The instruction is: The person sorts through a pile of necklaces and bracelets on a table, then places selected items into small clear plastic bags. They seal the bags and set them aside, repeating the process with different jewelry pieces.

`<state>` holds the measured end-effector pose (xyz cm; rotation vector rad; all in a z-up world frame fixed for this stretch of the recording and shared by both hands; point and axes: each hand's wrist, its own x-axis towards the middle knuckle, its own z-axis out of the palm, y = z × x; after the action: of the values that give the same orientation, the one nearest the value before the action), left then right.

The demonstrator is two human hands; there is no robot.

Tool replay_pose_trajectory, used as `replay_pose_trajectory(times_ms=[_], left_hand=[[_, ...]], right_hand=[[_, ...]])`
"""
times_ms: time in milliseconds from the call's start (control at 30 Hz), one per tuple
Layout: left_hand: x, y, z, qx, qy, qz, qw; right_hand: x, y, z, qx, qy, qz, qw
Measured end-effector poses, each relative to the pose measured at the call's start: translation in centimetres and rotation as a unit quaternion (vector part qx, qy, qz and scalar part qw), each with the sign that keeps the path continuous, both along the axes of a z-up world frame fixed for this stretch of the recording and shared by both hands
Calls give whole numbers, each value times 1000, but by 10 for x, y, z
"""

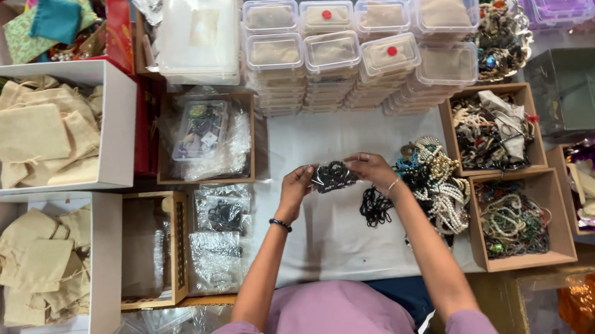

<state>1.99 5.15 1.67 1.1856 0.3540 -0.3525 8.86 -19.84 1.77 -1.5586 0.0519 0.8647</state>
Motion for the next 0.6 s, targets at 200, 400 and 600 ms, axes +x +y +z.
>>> replay_pose_trajectory(times_ms=[200,400,600], left_hand=[[2,-7,6,-24,39,112,993],[0,17,-6,-34,24,162,986],[-53,54,-4,48,27,199,978]], right_hand=[[-28,26,-8,127,73,-205,968],[3,51,-48,148,71,-192,968],[64,119,-99,192,96,-258,942]])
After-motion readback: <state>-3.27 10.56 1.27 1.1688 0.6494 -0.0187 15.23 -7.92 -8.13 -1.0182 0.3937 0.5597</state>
